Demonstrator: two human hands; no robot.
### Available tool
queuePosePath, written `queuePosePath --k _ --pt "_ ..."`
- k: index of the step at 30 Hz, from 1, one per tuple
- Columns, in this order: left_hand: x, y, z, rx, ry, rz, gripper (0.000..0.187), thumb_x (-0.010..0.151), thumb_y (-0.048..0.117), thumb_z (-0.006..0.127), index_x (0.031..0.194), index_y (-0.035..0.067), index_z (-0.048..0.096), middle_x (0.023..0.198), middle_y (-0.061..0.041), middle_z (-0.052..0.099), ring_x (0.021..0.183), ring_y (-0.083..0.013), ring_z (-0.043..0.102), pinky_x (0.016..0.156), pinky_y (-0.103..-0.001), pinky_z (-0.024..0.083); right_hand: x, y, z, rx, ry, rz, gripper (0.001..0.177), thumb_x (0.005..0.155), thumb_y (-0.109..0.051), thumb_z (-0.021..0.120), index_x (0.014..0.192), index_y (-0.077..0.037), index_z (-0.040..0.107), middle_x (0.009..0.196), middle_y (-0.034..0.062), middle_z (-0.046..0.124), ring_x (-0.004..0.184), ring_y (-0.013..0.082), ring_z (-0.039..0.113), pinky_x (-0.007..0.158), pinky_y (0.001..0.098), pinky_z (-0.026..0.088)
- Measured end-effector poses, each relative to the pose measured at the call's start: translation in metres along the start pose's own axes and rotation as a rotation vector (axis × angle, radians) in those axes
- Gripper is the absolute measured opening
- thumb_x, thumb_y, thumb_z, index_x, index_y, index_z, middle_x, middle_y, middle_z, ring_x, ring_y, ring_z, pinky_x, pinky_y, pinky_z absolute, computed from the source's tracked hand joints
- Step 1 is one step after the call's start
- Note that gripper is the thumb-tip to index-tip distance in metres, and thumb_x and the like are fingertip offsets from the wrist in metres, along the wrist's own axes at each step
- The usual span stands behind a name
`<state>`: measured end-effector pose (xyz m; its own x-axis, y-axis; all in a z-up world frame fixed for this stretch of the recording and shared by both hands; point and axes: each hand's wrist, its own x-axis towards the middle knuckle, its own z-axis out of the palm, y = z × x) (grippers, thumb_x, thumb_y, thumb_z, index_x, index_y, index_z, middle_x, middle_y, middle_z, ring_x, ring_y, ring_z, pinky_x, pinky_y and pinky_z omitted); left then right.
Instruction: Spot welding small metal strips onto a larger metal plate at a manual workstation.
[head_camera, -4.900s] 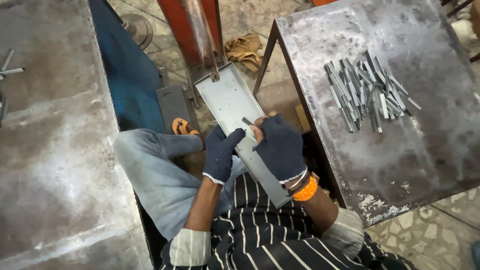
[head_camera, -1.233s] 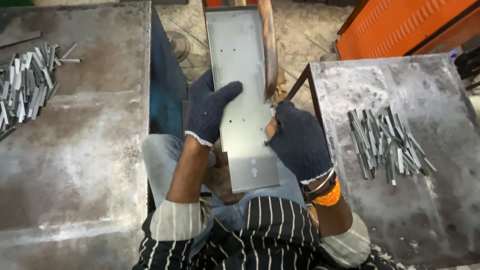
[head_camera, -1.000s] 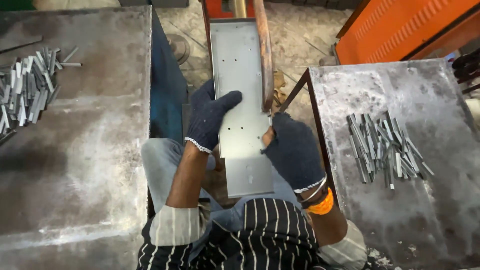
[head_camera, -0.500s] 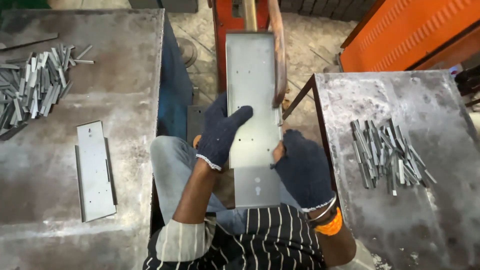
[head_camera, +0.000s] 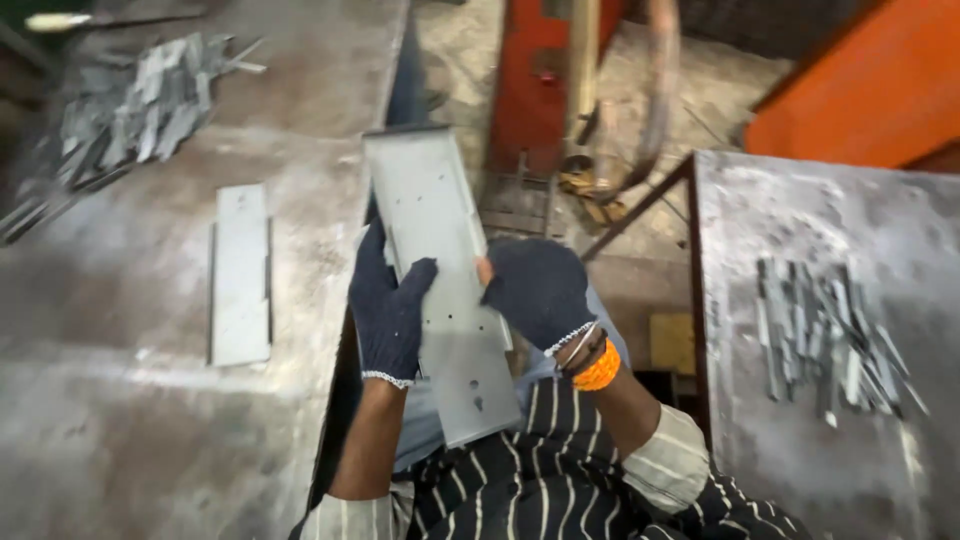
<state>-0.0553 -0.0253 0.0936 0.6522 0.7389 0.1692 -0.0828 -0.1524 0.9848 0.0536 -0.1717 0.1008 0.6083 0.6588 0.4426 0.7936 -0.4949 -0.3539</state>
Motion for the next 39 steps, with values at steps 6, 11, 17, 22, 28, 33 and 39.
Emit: queuePosePath --k 6,11,17,22,28,33,39 --pt "-0.045 -0.068 -0.093 -0.136 0.511 -0.264 0.071 0.078 0.003 0.070 0.146 -0.001 0.049 0.121 -0.015 0.069 0.097 -0.0222 0.070 0.081 -0.034 0.058 -0.007 -0.077 0.023 0.119 -0.636 -0.117 0.030 0.088 -0.040 0.068 0.079 -0.012 0.072 0.073 0.0155 0.069 0.070 0.0393 0.068 0.063 0.0531 0.051" --pt "-0.121 -0.168 -0.203 -0.017 0.741 -0.484 0.056 0.080 0.003 0.074 0.133 -0.006 0.063 0.114 -0.014 0.073 0.094 -0.0242 0.070 0.083 -0.036 0.058 -0.032 -0.094 0.063 0.422 -0.611 -0.193 0.026 0.091 -0.035 0.067 0.090 -0.009 0.071 0.071 0.0143 0.069 0.071 0.0369 0.069 0.065 0.0500 0.052" --pt "-0.196 -0.198 -0.308 -0.002 0.902 -0.390 0.058 0.083 0.010 0.078 0.136 -0.004 0.060 0.122 -0.008 0.071 0.102 -0.0188 0.067 0.090 -0.032 0.054 -0.020 -0.122 0.053 0.652 -0.806 0.024 0.021 0.094 -0.028 0.067 0.094 -0.007 0.069 0.060 0.0094 0.067 0.054 0.0249 0.069 0.053 0.0389 0.052" --pt "-0.216 -0.173 -0.335 0.132 1.014 -0.472 0.052 0.089 0.018 0.079 0.134 -0.003 0.063 0.126 -0.014 0.071 0.106 -0.0239 0.066 0.091 -0.033 0.052 -0.021 -0.117 0.065 0.694 -0.870 0.068 0.022 0.095 -0.027 0.067 0.097 -0.005 0.069 0.058 0.0074 0.069 0.047 0.0137 0.069 0.045 0.0299 0.052" --pt "-0.179 -0.225 -0.296 1.487 1.026 -0.114 0.051 0.089 0.019 0.078 0.134 -0.001 0.065 0.128 -0.020 0.070 0.116 -0.0365 0.066 0.101 -0.045 0.051 -0.017 -0.115 0.067 0.734 -0.880 0.172 0.026 0.095 -0.027 0.067 0.097 -0.001 0.069 0.061 0.0088 0.069 0.051 0.0131 0.071 0.044 0.0294 0.055" --pt "-0.054 -0.216 -0.211 0.468 0.535 -0.391 0.048 0.091 0.019 0.070 0.138 0.009 0.064 0.084 -0.014 0.076 0.075 -0.0216 0.071 0.073 -0.036 0.056 -0.011 -0.112 0.066 0.738 -0.876 0.230 0.025 0.093 -0.025 0.068 0.100 0.000 0.068 0.061 0.0096 0.068 0.051 0.0132 0.070 0.043 0.0298 0.055" --pt "0.069 -0.275 -0.172 0.301 0.397 -0.448 0.087 0.079 0.020 0.079 0.153 0.009 0.035 0.089 -0.012 0.076 0.070 -0.0207 0.069 0.065 -0.038 0.056 -0.010 -0.094 0.063 0.740 -0.858 0.275 0.024 0.095 -0.024 0.066 0.101 -0.001 0.072 0.066 0.0080 0.072 0.053 0.0113 0.071 0.044 0.0279 0.056"
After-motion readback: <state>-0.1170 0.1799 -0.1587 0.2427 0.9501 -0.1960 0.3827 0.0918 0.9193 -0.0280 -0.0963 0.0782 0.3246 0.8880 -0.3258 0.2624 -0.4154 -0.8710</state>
